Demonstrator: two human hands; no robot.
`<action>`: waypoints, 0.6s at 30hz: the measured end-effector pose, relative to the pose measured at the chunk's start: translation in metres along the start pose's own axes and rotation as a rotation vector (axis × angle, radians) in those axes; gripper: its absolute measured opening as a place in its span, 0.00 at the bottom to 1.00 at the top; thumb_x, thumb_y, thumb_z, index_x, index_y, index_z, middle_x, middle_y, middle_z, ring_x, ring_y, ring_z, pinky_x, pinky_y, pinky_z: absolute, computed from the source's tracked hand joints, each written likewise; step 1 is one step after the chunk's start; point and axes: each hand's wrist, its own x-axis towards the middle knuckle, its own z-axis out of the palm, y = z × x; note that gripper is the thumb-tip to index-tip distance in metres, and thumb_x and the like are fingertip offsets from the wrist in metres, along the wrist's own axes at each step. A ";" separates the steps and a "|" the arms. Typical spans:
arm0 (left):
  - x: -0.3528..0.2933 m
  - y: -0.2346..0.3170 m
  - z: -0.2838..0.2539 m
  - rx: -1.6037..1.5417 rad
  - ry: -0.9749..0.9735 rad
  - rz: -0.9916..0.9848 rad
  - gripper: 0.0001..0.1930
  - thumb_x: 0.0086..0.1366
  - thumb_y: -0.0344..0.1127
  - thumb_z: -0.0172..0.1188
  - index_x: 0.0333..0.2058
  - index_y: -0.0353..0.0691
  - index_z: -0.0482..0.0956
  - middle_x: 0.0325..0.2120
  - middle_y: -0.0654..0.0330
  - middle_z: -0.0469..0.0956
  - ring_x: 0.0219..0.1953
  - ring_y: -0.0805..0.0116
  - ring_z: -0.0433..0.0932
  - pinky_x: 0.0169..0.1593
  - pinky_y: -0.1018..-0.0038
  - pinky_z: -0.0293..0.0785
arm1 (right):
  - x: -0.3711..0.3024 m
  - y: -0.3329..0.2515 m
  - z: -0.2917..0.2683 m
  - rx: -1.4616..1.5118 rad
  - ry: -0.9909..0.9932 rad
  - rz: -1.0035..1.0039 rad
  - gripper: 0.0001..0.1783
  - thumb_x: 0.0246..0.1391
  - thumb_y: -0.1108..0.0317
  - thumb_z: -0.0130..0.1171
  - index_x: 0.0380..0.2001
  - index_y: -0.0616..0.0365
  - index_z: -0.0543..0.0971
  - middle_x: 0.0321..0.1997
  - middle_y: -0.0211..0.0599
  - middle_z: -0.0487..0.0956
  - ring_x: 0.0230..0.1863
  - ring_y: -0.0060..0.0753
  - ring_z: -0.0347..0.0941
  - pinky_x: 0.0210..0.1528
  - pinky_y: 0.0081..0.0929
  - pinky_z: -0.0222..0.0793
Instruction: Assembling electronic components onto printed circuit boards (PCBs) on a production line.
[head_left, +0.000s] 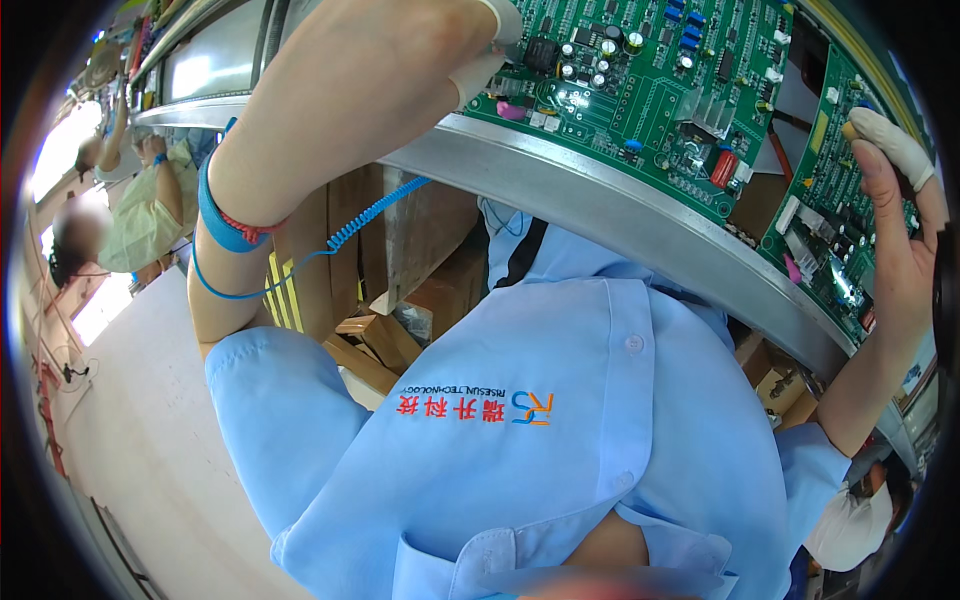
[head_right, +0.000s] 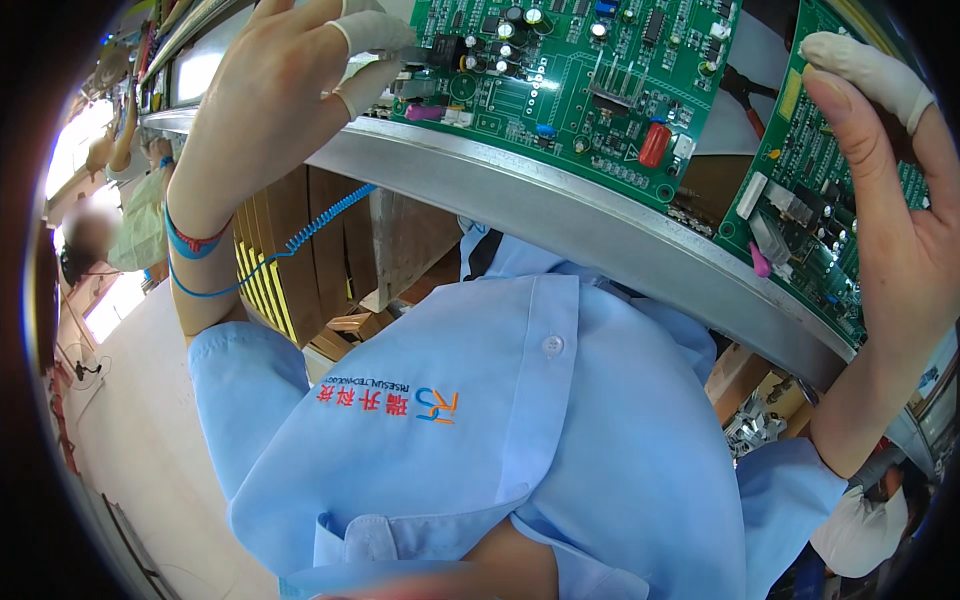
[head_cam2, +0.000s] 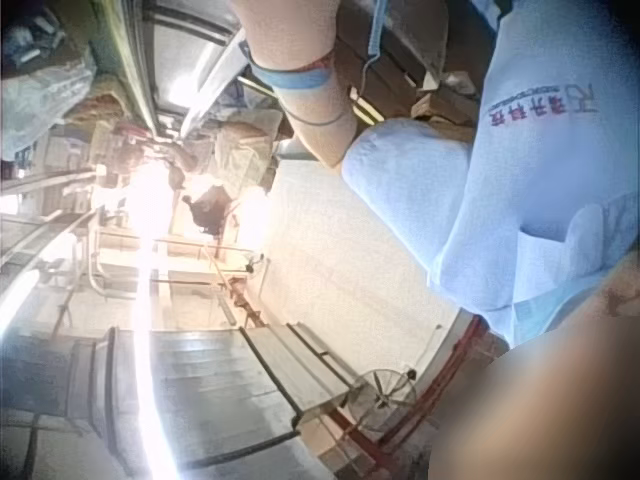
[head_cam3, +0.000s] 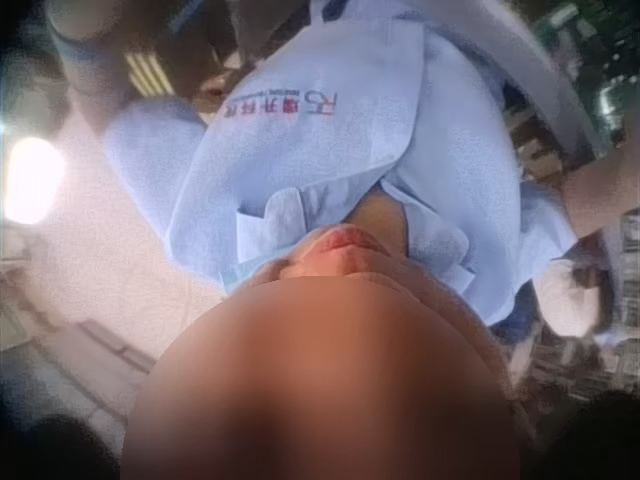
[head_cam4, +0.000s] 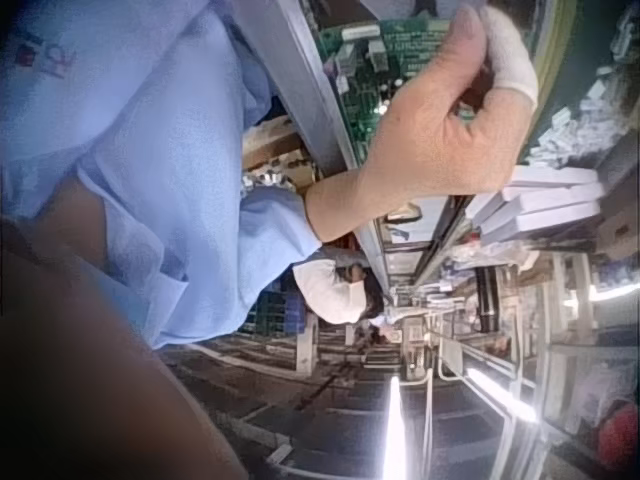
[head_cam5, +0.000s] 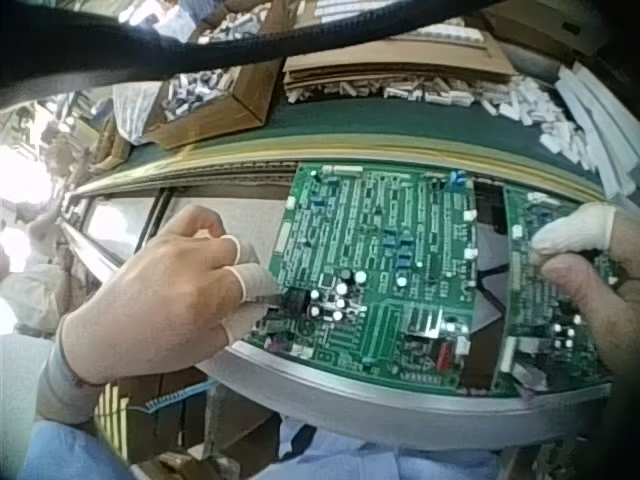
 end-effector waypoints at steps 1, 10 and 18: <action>-0.001 0.000 0.001 -0.003 -0.004 -0.001 0.07 0.53 0.31 0.61 0.32 0.38 0.80 0.19 0.61 0.70 0.25 0.64 0.71 0.46 0.68 0.64 | 0.000 0.002 0.000 0.005 -0.006 -0.002 0.13 0.59 0.68 0.55 0.44 0.62 0.79 0.45 0.38 0.80 0.46 0.28 0.75 0.51 0.23 0.70; 0.003 -0.003 0.002 -0.011 0.002 -0.059 0.06 0.53 0.32 0.62 0.31 0.40 0.80 0.20 0.61 0.72 0.27 0.64 0.72 0.44 0.69 0.65 | 0.018 -0.024 0.000 0.040 -0.048 -0.002 0.13 0.59 0.68 0.55 0.44 0.61 0.79 0.45 0.38 0.80 0.47 0.28 0.75 0.52 0.23 0.70; 0.014 -0.030 0.070 -0.715 0.815 0.508 0.06 0.52 0.31 0.65 0.30 0.41 0.80 0.21 0.64 0.73 0.27 0.67 0.71 0.43 0.70 0.65 | 0.022 -0.030 0.000 0.071 -0.071 -0.010 0.13 0.59 0.67 0.55 0.45 0.61 0.79 0.45 0.37 0.80 0.47 0.28 0.75 0.52 0.23 0.69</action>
